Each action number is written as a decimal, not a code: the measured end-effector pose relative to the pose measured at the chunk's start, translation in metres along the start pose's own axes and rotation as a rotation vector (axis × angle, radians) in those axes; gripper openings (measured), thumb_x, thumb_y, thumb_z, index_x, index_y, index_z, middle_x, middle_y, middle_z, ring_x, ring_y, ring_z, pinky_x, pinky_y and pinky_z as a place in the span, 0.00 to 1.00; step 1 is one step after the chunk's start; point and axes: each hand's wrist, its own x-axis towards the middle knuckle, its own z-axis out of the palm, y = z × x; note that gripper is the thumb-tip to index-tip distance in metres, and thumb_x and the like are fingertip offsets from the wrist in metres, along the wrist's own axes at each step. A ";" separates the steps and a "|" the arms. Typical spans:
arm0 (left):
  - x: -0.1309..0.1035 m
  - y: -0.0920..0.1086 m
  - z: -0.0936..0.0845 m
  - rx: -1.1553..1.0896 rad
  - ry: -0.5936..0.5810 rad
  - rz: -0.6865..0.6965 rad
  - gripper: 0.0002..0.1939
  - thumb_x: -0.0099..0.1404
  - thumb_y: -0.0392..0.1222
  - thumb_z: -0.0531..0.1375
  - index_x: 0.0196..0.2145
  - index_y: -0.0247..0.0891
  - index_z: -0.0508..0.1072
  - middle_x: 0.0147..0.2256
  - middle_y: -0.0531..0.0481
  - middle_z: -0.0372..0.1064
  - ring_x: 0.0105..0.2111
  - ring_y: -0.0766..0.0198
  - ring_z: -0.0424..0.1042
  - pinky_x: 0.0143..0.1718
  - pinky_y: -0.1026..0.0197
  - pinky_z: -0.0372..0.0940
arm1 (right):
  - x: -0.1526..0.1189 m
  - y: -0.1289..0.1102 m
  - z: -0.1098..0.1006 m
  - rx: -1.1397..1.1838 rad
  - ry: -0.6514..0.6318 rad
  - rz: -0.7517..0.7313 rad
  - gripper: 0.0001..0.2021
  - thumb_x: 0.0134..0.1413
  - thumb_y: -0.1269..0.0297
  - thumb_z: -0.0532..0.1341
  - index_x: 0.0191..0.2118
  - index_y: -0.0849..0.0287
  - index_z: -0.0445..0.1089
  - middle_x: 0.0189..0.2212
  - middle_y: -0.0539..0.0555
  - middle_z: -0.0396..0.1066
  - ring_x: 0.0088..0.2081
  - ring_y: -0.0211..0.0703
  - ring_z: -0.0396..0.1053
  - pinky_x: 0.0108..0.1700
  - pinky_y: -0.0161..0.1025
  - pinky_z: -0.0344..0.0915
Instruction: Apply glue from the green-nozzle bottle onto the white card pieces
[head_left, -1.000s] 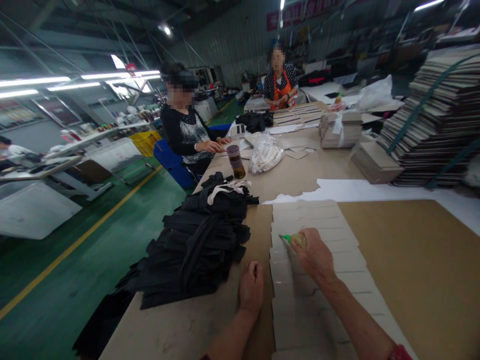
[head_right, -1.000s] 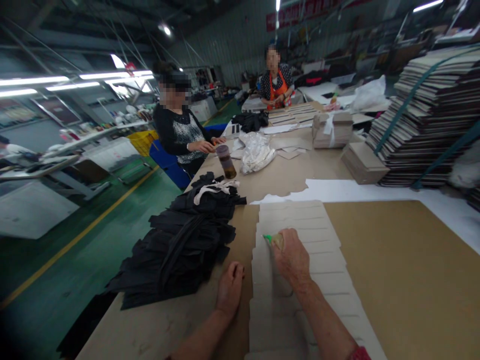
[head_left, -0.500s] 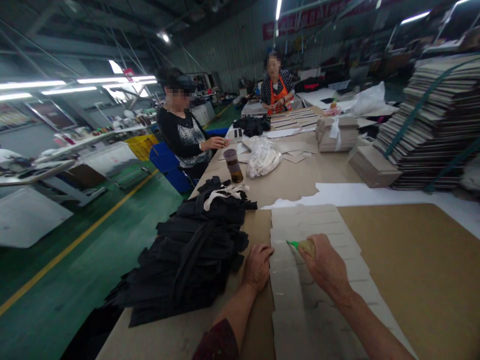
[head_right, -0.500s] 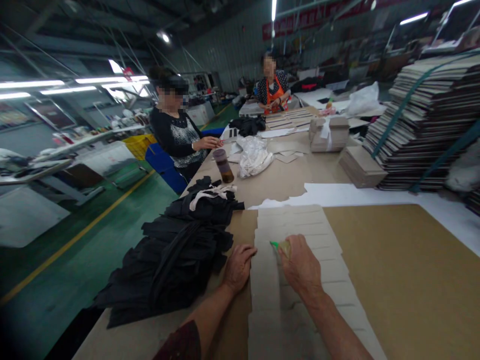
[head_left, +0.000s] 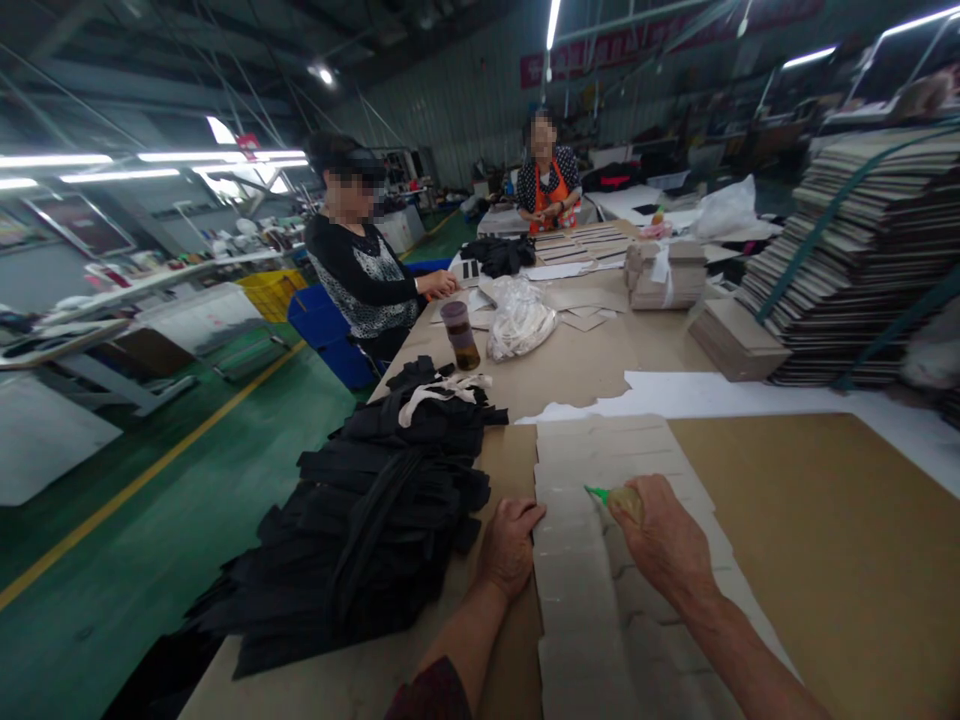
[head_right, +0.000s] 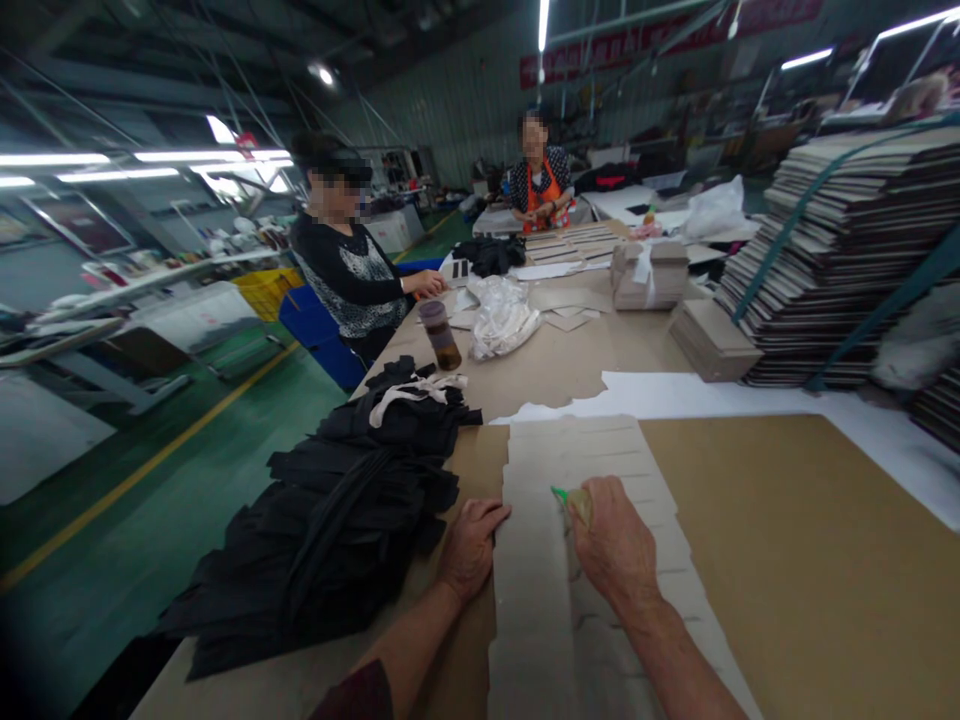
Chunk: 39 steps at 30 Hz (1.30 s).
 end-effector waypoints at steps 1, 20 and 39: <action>0.000 0.000 0.000 0.000 0.001 0.003 0.23 0.63 0.26 0.52 0.51 0.42 0.74 0.47 0.47 0.71 0.46 0.57 0.63 0.50 0.54 0.63 | 0.000 0.000 0.000 0.008 0.004 -0.010 0.10 0.62 0.55 0.52 0.41 0.55 0.62 0.39 0.51 0.64 0.38 0.40 0.64 0.33 0.35 0.51; 0.000 -0.005 0.002 0.023 0.020 0.030 0.23 0.62 0.25 0.52 0.50 0.40 0.74 0.47 0.46 0.71 0.46 0.56 0.64 0.50 0.53 0.64 | 0.005 0.028 -0.005 0.057 0.027 0.006 0.12 0.60 0.53 0.54 0.42 0.55 0.64 0.40 0.51 0.67 0.36 0.39 0.66 0.34 0.35 0.52; 0.001 -0.004 0.001 0.016 0.003 0.033 0.26 0.60 0.24 0.50 0.51 0.41 0.74 0.48 0.46 0.71 0.46 0.56 0.63 0.51 0.52 0.64 | 0.007 0.031 -0.012 -0.031 -0.007 0.026 0.12 0.60 0.54 0.54 0.42 0.55 0.64 0.40 0.51 0.67 0.35 0.39 0.65 0.33 0.35 0.50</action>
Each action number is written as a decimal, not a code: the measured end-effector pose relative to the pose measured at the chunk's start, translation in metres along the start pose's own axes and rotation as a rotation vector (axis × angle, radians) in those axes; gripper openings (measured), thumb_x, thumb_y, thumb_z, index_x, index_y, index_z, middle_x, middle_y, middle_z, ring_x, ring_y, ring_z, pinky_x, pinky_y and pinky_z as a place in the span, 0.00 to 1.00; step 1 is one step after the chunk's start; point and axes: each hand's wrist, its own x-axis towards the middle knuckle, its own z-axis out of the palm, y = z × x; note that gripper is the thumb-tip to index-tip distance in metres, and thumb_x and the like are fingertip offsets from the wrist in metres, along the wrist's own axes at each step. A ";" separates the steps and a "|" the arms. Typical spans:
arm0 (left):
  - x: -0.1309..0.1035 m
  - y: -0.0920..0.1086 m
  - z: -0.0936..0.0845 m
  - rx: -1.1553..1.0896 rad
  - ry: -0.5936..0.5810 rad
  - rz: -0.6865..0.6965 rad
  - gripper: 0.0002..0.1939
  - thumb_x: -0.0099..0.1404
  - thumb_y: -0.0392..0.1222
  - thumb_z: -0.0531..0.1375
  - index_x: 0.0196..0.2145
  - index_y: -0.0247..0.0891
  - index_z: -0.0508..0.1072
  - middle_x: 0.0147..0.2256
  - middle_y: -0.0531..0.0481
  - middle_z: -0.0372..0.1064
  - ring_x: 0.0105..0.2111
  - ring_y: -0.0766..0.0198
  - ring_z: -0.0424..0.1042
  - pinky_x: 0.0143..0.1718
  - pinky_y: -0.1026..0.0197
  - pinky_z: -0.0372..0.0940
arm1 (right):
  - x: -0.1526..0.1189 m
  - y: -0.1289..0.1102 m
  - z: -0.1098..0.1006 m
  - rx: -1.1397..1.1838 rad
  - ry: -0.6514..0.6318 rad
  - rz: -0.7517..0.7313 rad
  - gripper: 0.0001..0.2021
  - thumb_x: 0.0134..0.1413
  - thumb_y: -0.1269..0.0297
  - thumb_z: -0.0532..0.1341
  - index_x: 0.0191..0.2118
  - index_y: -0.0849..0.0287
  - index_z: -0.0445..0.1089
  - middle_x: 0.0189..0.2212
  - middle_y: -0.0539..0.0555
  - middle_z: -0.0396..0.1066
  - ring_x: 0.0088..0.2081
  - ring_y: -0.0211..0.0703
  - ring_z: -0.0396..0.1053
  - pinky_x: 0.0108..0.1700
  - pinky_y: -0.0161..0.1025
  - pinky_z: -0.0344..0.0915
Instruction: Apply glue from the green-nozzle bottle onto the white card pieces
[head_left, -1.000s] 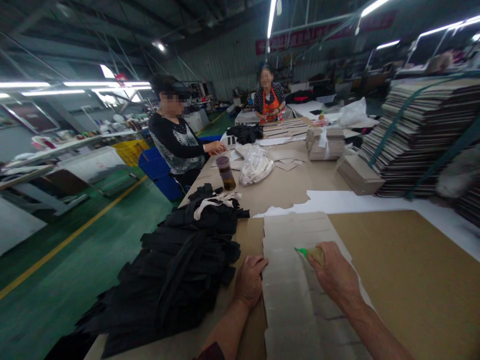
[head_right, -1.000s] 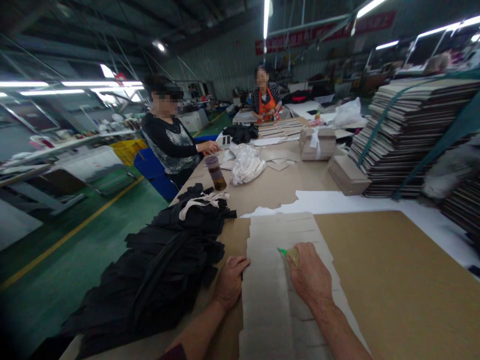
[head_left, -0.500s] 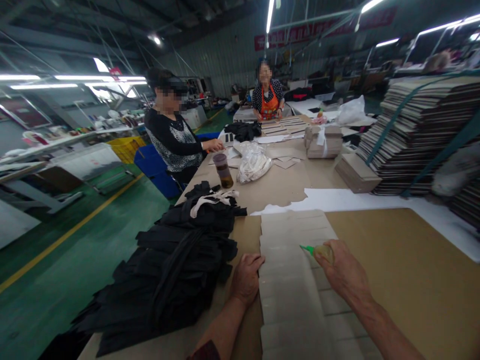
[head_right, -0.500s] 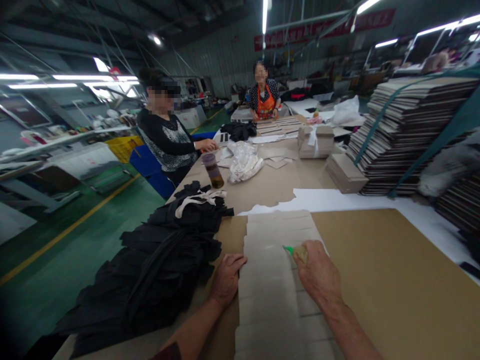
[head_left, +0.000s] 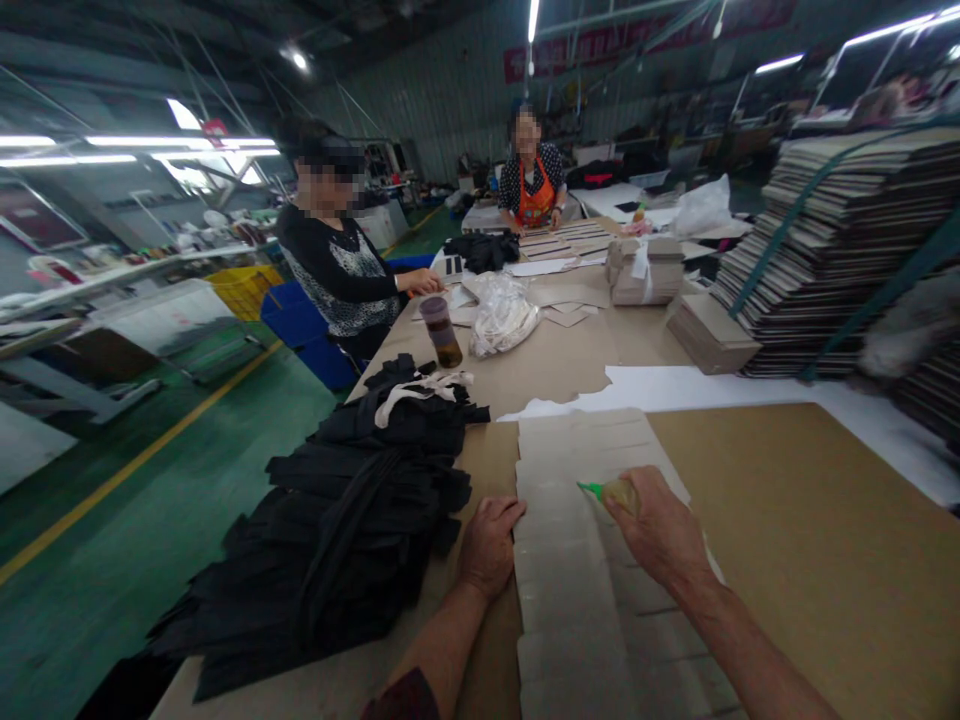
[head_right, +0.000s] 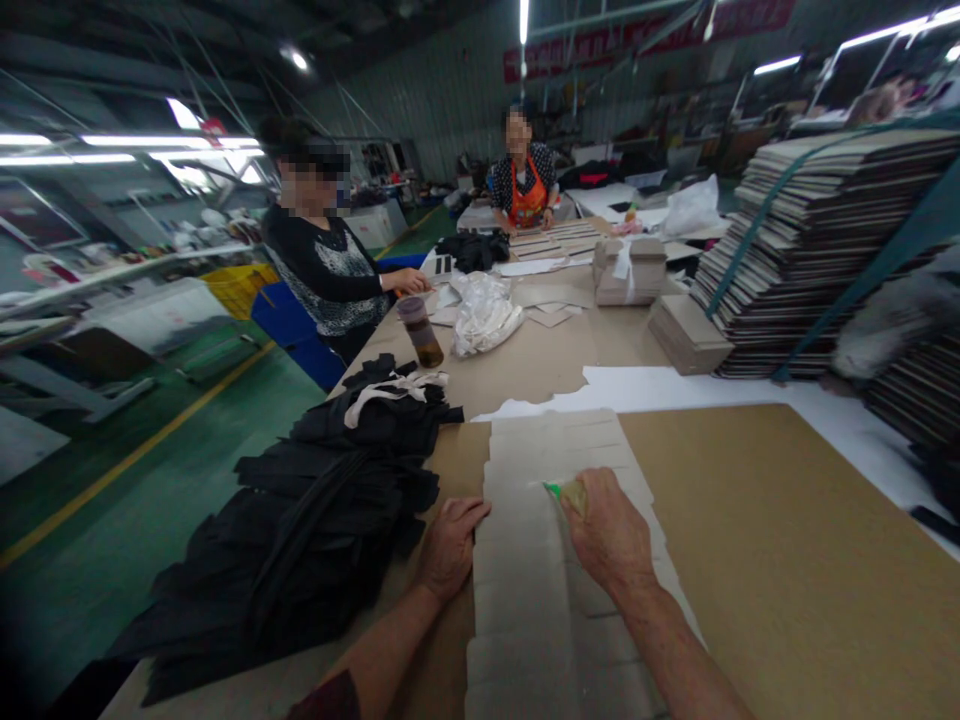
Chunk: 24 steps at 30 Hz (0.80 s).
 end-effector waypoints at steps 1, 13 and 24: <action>0.000 -0.001 0.001 0.000 -0.002 -0.001 0.27 0.60 0.24 0.50 0.51 0.41 0.74 0.48 0.47 0.71 0.46 0.56 0.63 0.51 0.52 0.64 | 0.000 0.000 0.000 0.004 -0.010 -0.004 0.12 0.60 0.54 0.54 0.42 0.55 0.64 0.40 0.51 0.67 0.36 0.39 0.65 0.33 0.35 0.50; 0.000 0.004 -0.002 0.019 0.042 0.020 0.25 0.61 0.24 0.50 0.50 0.39 0.75 0.46 0.46 0.72 0.45 0.56 0.66 0.48 0.54 0.67 | -0.002 0.013 -0.003 0.016 0.004 0.032 0.11 0.59 0.54 0.53 0.41 0.54 0.63 0.40 0.52 0.67 0.37 0.43 0.68 0.35 0.38 0.55; -0.001 -0.002 0.001 0.005 0.021 0.016 0.27 0.58 0.23 0.49 0.50 0.40 0.74 0.47 0.46 0.71 0.47 0.56 0.65 0.51 0.52 0.65 | -0.001 0.046 -0.013 0.023 0.014 0.177 0.16 0.59 0.49 0.53 0.44 0.53 0.63 0.44 0.52 0.67 0.40 0.44 0.68 0.37 0.38 0.57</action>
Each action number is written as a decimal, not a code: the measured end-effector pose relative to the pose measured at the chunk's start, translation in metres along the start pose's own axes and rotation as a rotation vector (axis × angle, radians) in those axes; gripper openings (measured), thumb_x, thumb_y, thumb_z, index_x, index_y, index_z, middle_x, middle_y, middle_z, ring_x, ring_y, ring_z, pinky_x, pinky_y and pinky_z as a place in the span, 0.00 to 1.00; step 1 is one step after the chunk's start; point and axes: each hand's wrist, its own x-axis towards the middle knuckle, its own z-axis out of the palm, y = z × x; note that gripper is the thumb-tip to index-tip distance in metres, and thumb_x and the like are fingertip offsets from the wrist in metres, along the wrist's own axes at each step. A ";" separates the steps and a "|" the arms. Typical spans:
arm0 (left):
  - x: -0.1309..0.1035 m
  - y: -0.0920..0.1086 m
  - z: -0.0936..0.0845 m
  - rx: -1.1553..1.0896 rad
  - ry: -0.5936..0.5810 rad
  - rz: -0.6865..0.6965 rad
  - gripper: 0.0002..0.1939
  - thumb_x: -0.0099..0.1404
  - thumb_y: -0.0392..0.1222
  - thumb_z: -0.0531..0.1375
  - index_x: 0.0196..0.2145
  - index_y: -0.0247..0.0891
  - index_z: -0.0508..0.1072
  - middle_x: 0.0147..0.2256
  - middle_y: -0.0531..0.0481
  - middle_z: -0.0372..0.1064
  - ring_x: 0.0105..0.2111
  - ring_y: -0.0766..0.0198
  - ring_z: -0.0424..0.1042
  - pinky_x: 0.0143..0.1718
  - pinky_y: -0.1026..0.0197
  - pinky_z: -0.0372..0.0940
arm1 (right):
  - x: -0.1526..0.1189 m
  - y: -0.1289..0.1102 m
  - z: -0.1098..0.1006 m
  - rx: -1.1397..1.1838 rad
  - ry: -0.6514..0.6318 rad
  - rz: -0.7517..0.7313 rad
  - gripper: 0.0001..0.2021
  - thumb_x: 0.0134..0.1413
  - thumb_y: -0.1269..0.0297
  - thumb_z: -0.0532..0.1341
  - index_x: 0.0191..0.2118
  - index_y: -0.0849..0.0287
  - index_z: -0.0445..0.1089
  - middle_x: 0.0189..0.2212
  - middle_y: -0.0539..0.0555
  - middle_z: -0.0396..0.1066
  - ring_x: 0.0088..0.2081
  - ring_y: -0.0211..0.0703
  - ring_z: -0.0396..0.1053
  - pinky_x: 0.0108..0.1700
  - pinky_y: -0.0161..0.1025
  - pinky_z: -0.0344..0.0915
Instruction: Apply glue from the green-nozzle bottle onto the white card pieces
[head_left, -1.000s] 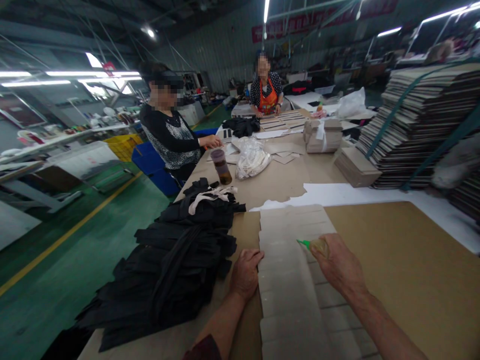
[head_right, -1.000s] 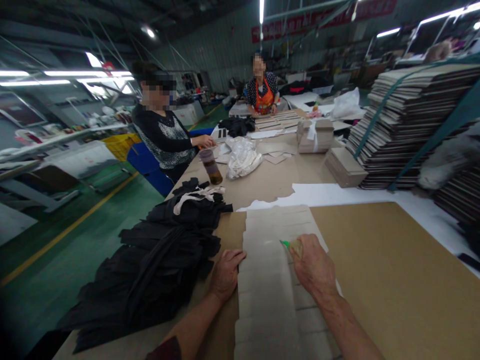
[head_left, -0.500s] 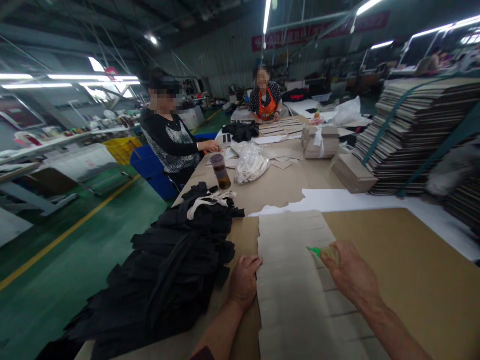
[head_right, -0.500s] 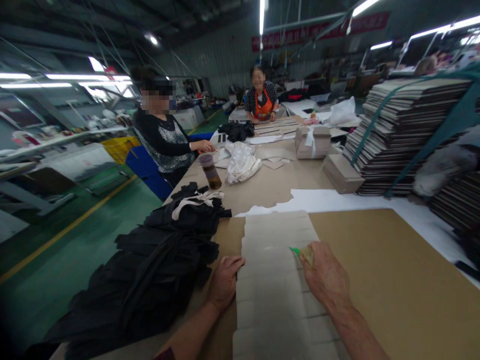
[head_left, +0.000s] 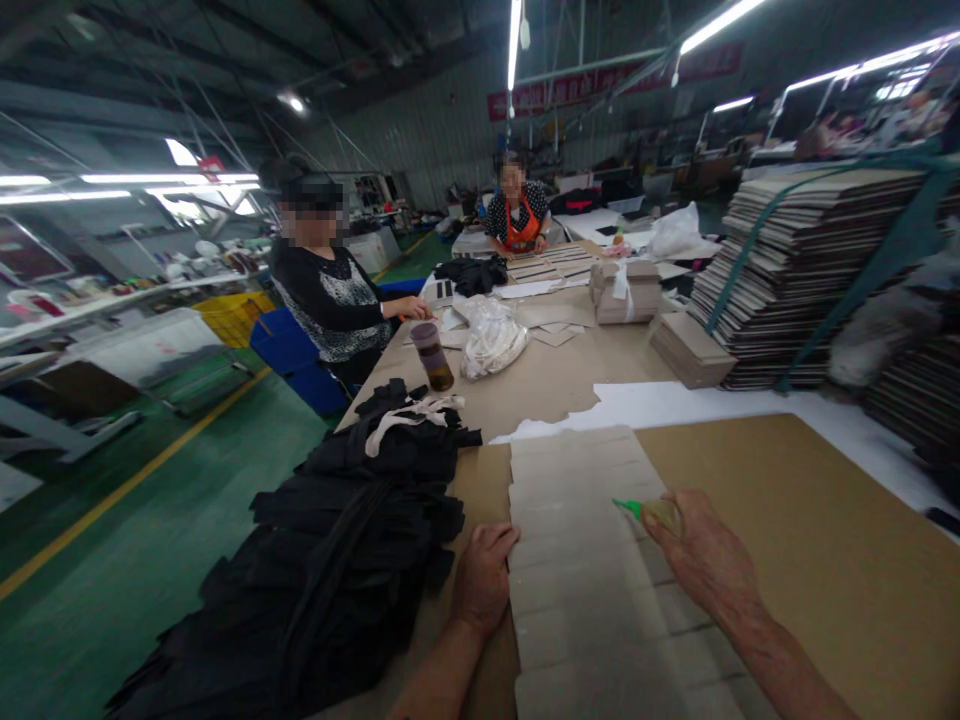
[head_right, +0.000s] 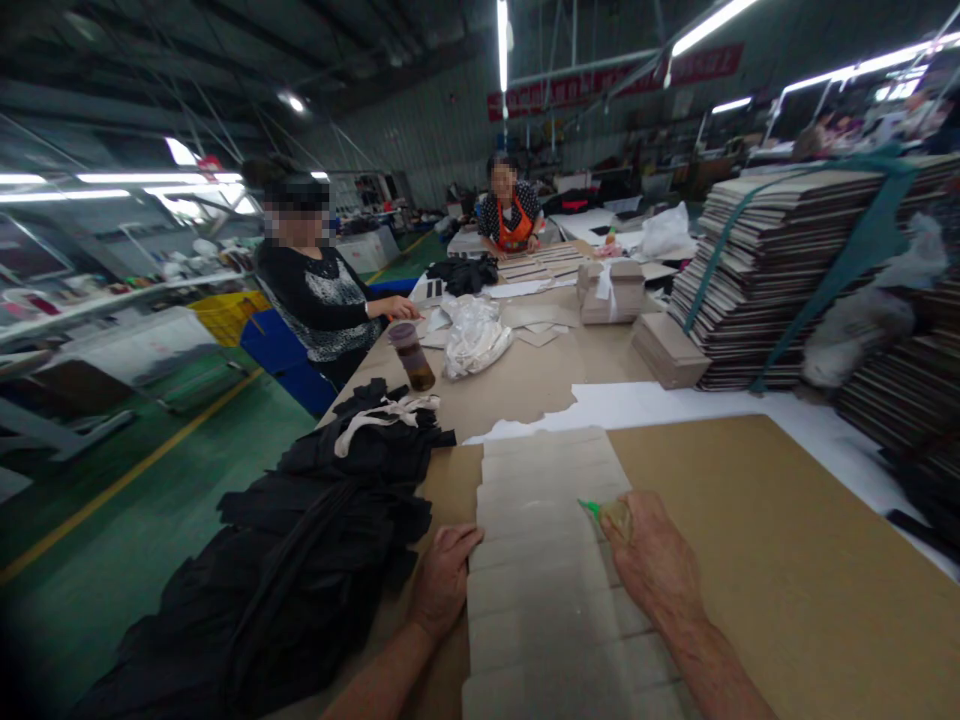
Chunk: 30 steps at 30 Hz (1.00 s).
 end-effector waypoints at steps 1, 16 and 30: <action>0.000 0.000 0.000 -0.001 0.000 0.003 0.27 0.58 0.23 0.49 0.50 0.39 0.75 0.47 0.46 0.72 0.47 0.56 0.65 0.51 0.52 0.65 | 0.000 -0.001 0.001 0.006 0.001 0.005 0.15 0.59 0.49 0.53 0.44 0.53 0.63 0.44 0.52 0.67 0.40 0.44 0.68 0.37 0.37 0.57; 0.000 -0.004 0.001 0.025 0.006 0.029 0.27 0.59 0.22 0.49 0.51 0.38 0.74 0.47 0.45 0.71 0.46 0.56 0.64 0.51 0.51 0.66 | -0.001 -0.027 0.002 -0.005 -0.051 -0.128 0.12 0.60 0.54 0.52 0.41 0.56 0.62 0.40 0.52 0.67 0.37 0.40 0.65 0.36 0.35 0.52; 0.001 -0.006 0.001 0.018 0.010 0.061 0.26 0.59 0.22 0.49 0.51 0.36 0.74 0.48 0.45 0.71 0.47 0.56 0.64 0.52 0.52 0.65 | 0.008 -0.005 -0.012 -0.028 -0.052 -0.095 0.14 0.60 0.51 0.52 0.43 0.55 0.63 0.42 0.52 0.67 0.38 0.41 0.66 0.37 0.36 0.54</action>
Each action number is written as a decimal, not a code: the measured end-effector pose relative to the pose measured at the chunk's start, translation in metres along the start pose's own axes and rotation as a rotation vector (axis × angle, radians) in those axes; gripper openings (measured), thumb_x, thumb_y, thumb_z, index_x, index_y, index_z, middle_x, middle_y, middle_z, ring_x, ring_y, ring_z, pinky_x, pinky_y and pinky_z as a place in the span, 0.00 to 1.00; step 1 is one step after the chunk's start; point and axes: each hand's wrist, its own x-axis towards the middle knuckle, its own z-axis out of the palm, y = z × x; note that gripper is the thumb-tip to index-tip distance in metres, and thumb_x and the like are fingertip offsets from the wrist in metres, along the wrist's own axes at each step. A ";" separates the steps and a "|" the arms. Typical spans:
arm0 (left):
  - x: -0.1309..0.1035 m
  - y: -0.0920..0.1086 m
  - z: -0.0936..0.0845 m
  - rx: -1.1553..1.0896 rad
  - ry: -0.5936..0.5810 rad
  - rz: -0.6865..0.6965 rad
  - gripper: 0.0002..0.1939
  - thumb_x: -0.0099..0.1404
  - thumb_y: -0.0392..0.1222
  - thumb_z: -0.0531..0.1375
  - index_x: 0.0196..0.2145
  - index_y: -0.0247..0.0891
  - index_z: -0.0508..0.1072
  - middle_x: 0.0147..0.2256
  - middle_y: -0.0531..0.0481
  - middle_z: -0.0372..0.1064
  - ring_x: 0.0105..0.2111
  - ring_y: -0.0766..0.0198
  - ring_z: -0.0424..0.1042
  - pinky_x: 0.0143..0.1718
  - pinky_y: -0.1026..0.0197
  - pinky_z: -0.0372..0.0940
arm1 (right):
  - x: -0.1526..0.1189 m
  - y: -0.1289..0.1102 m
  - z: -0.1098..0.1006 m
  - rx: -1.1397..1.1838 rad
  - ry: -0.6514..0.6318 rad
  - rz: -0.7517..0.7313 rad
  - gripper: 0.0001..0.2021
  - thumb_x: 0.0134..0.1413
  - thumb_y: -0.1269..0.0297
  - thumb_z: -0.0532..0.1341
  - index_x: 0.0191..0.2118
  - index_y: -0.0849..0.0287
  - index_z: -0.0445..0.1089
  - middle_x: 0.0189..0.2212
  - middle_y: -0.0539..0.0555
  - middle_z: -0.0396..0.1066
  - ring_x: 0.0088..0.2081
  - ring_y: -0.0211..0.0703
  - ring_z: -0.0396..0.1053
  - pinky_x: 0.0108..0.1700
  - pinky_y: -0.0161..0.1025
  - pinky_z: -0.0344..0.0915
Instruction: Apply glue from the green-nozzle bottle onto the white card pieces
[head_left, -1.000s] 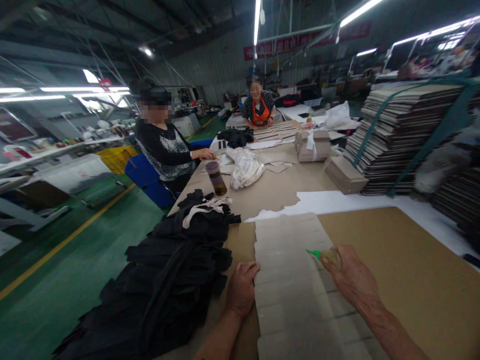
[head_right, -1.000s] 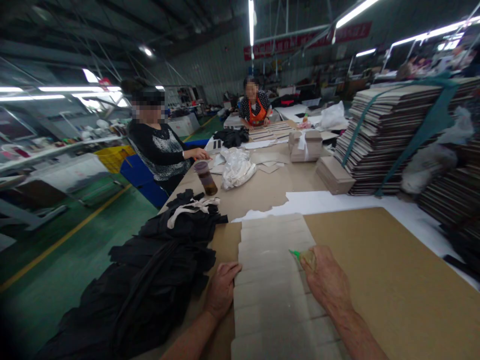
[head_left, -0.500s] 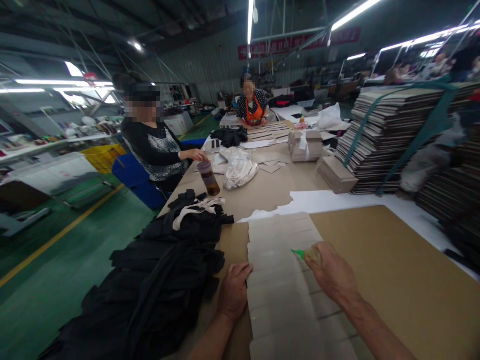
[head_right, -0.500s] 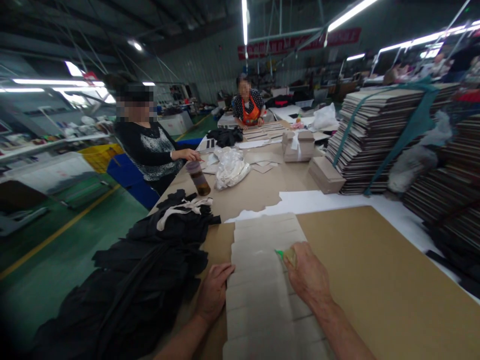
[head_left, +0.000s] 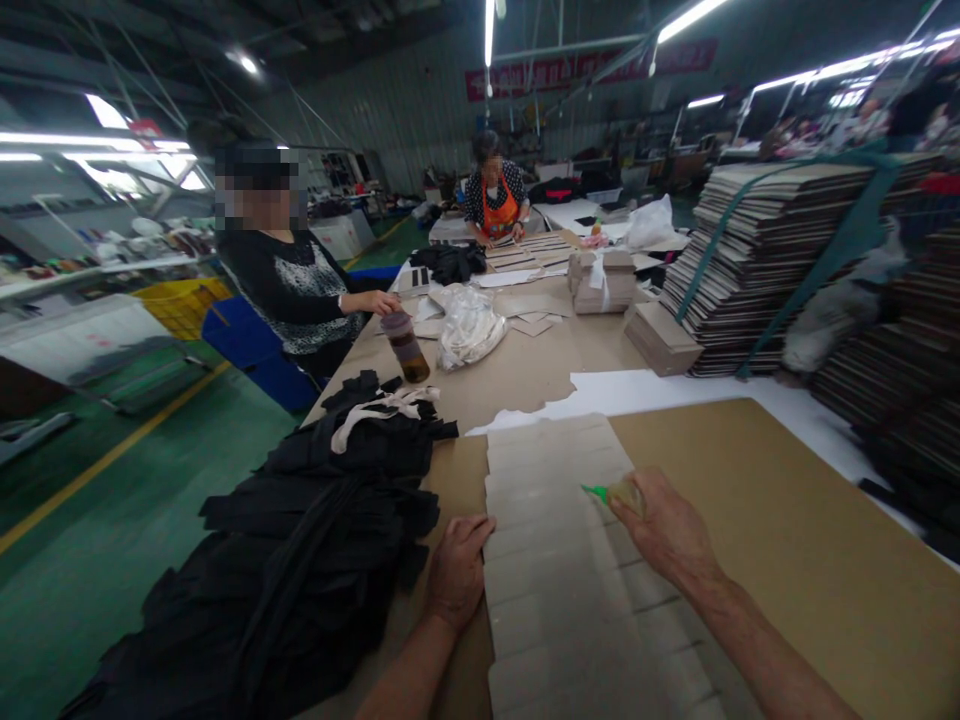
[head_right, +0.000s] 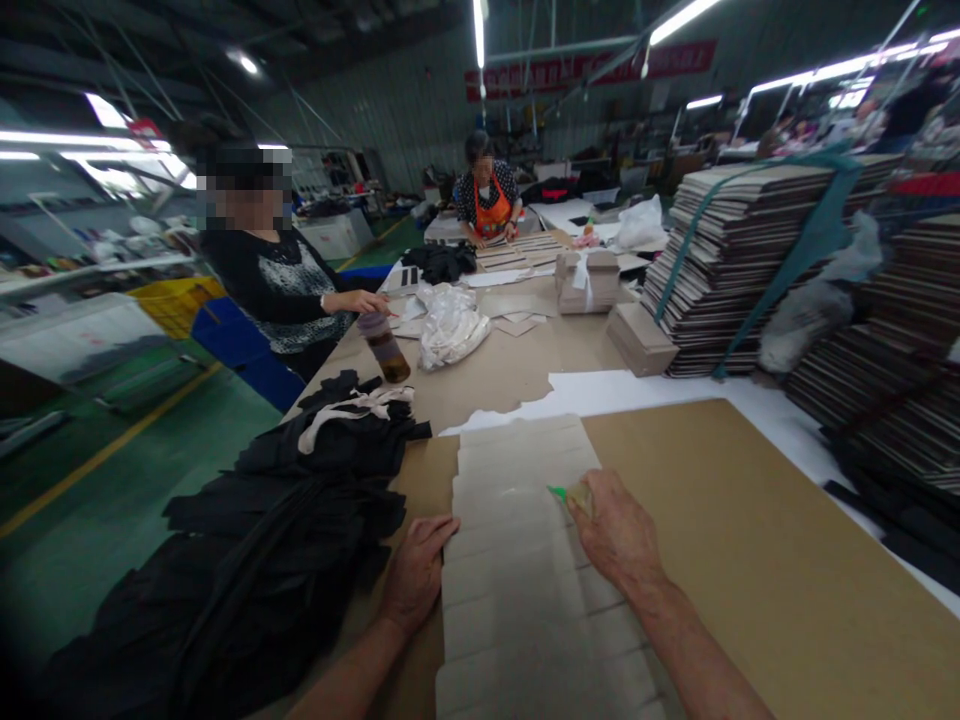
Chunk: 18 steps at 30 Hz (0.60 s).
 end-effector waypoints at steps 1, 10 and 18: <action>0.000 0.000 0.000 0.004 0.000 0.001 0.26 0.59 0.22 0.49 0.51 0.36 0.74 0.48 0.45 0.71 0.47 0.56 0.64 0.52 0.52 0.65 | 0.000 -0.002 0.001 0.014 -0.016 -0.022 0.14 0.59 0.51 0.52 0.42 0.55 0.63 0.41 0.52 0.67 0.38 0.41 0.66 0.38 0.36 0.54; 0.000 -0.002 0.001 0.006 -0.001 -0.004 0.27 0.59 0.22 0.49 0.51 0.38 0.74 0.48 0.46 0.71 0.47 0.56 0.64 0.52 0.52 0.65 | 0.010 0.024 -0.019 -0.035 -0.014 0.069 0.15 0.59 0.50 0.53 0.43 0.55 0.63 0.43 0.53 0.66 0.39 0.42 0.66 0.37 0.36 0.54; 0.000 -0.002 0.001 0.015 -0.008 -0.001 0.28 0.58 0.22 0.49 0.51 0.38 0.73 0.49 0.46 0.70 0.47 0.56 0.64 0.52 0.52 0.65 | 0.019 0.022 -0.028 -0.083 -0.023 -0.028 0.13 0.57 0.51 0.54 0.40 0.56 0.64 0.39 0.52 0.67 0.37 0.41 0.66 0.35 0.35 0.53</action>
